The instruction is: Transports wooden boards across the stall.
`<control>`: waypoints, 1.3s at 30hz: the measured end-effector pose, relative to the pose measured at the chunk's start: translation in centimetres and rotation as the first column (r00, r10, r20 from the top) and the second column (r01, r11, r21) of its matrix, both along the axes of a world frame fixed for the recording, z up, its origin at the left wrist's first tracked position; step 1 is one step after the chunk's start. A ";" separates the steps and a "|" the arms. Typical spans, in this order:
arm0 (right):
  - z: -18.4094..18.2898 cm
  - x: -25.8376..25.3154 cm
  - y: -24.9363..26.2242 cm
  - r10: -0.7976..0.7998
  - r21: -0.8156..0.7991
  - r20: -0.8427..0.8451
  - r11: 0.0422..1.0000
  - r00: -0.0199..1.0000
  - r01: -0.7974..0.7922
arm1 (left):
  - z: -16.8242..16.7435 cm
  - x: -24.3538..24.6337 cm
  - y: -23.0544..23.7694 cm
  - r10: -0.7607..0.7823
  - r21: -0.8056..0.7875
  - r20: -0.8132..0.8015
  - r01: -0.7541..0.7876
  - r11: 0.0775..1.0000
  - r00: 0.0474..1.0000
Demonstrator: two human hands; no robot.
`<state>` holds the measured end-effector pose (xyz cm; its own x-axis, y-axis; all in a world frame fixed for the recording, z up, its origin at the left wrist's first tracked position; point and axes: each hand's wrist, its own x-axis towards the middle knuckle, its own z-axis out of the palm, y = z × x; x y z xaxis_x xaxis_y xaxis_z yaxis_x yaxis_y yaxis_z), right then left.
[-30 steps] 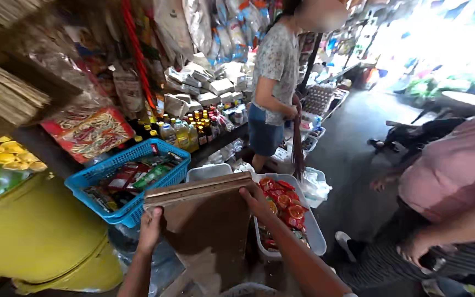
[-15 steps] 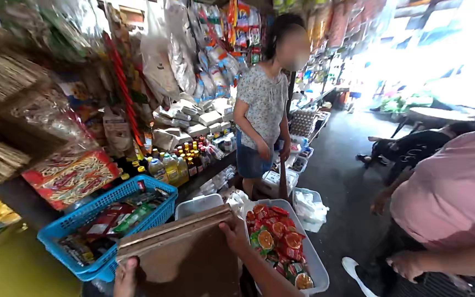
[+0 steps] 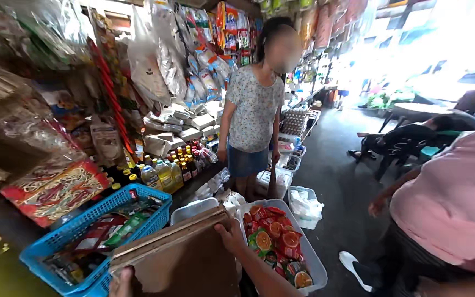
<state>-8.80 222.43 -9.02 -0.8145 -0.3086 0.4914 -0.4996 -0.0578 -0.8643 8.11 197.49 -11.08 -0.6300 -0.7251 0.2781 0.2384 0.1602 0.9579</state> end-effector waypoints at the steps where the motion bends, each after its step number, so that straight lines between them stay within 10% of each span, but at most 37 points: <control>1: 0.1 0.1 0.0 0.002 0.008 0.010 1.000 1.000 -0.002 | 0.1 0.1 0.1 -0.003 -0.003 0.010 0.003 1.000 1.000; 39: -0.2 -0.1 -0.1 0.019 -0.030 0.011 0.999 1.000 -0.018 | 0.6 0.3 0.6 0.025 -0.040 0.004 -0.024 0.999 1.000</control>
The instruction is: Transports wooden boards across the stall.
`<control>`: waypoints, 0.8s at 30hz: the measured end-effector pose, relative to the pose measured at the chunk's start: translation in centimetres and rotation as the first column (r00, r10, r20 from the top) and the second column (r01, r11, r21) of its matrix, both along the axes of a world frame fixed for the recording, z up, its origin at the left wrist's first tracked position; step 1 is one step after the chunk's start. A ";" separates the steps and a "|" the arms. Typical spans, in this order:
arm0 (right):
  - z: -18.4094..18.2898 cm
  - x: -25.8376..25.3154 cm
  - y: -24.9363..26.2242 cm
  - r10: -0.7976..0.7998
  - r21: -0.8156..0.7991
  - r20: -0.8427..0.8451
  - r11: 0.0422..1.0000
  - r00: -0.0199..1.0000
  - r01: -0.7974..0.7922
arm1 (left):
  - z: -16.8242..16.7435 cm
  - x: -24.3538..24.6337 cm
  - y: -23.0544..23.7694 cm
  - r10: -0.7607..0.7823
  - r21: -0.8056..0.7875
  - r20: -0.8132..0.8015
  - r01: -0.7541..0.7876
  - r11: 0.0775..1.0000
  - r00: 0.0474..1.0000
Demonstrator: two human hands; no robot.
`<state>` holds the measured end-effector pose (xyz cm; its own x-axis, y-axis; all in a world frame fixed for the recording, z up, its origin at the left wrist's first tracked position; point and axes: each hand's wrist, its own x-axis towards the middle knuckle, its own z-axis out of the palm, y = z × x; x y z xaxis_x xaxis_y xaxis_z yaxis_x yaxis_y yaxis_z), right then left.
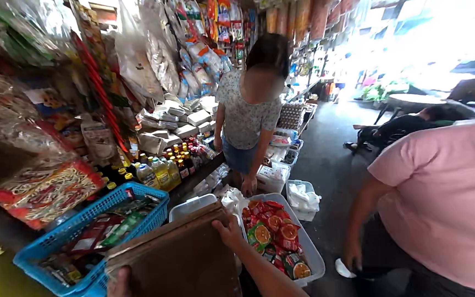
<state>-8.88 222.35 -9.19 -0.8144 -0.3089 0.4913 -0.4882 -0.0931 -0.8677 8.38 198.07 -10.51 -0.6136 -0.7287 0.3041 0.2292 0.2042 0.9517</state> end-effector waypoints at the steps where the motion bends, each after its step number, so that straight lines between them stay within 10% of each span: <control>1: 0.0 0.0 0.0 0.002 -0.001 -0.001 1.000 1.000 -0.002 | -0.1 -0.2 -0.1 -0.017 0.027 -0.027 0.018 0.999 0.999; 24: -0.8 -0.5 -0.4 -0.019 -0.055 -0.055 0.998 0.998 0.016 | -3.9 -0.5 -3.2 -0.119 -0.012 -0.135 0.118 0.993 0.984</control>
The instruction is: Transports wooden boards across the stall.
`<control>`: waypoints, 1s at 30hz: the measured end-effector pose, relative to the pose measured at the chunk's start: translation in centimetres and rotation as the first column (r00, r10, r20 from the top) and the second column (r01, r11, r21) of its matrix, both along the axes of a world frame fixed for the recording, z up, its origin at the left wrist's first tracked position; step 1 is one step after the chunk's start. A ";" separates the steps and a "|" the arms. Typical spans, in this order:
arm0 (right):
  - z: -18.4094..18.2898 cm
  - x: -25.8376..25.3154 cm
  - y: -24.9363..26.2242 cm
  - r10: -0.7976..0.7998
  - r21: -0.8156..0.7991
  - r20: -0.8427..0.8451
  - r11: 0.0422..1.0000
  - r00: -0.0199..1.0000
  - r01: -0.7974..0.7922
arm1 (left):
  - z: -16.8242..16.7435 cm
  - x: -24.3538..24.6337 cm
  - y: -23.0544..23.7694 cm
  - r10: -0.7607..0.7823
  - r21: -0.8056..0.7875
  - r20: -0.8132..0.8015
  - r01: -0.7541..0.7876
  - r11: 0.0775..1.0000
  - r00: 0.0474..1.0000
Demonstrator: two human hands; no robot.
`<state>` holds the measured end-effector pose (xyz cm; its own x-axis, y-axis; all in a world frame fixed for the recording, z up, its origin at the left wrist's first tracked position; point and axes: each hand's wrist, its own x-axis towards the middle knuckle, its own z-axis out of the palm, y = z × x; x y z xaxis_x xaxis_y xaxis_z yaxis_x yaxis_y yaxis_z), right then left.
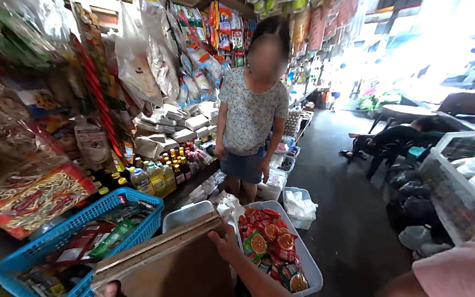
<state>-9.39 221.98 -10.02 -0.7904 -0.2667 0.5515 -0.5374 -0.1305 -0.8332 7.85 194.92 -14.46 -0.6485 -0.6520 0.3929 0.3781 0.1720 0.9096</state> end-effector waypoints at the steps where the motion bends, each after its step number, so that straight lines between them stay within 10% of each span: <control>1: 0.0 0.0 0.0 0.001 0.005 -0.001 1.000 1.000 -0.001 | 0.0 0.0 0.0 0.010 0.018 0.015 -0.010 1.000 1.000; 30: 0.4 0.7 0.1 -0.010 -0.012 0.030 1.000 1.000 0.010 | 2.9 0.5 2.1 -0.012 0.024 0.004 0.012 1.000 1.000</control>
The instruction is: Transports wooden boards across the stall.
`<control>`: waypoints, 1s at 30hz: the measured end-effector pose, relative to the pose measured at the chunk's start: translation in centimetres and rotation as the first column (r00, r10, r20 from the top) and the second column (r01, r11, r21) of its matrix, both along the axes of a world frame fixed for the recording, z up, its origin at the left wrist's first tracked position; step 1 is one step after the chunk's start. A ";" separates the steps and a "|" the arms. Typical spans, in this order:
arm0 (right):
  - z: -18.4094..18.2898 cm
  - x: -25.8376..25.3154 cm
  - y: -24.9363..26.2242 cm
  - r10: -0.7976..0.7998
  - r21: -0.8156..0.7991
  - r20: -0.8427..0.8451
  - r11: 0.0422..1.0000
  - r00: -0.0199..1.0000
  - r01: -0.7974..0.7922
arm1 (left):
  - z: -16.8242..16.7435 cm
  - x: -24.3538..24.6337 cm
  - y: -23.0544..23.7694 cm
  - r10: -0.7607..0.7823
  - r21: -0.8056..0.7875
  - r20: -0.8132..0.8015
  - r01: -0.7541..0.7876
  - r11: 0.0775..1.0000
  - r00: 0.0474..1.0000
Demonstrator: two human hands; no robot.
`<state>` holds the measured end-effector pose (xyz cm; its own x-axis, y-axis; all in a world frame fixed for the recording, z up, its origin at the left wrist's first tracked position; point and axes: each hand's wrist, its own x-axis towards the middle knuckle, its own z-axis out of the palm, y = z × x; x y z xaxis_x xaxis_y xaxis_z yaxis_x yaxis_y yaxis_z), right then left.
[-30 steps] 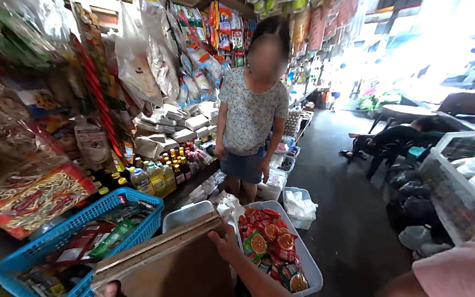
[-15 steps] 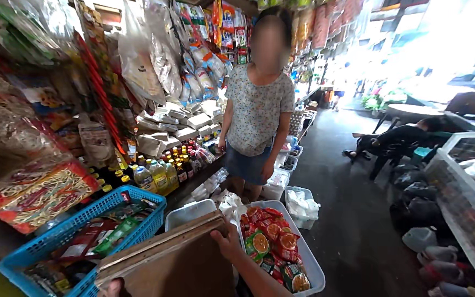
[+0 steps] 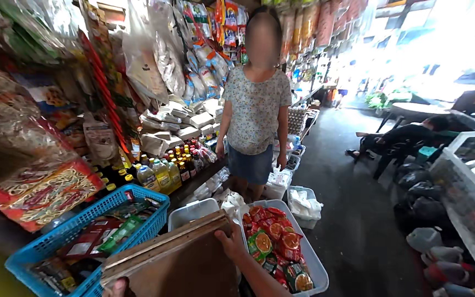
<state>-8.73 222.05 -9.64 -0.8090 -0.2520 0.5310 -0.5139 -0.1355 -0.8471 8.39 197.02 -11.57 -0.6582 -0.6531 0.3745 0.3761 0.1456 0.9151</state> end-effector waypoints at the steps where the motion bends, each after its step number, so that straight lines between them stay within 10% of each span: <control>1: -0.1 0.0 0.0 -0.001 -0.002 -0.003 1.000 1.000 0.001 | 0.0 0.0 0.0 0.004 0.009 -0.003 -0.004 1.000 1.000; 8: -0.5 0.0 0.0 0.010 -0.009 -0.008 1.000 1.000 -0.010 | -5.3 -0.4 -3.9 -0.079 -0.014 -0.099 0.078 0.997 0.992; 22: -0.5 0.5 0.4 -0.004 -0.010 -0.041 1.000 0.999 0.003 | -5.4 -0.4 -2.8 -0.032 -0.029 -0.143 0.028 0.999 0.989; 30: -0.1 0.8 0.5 0.022 -0.009 -0.033 1.000 0.999 -0.023 | 1.5 1.8 2.0 0.084 -0.056 0.118 -0.078 0.995 0.989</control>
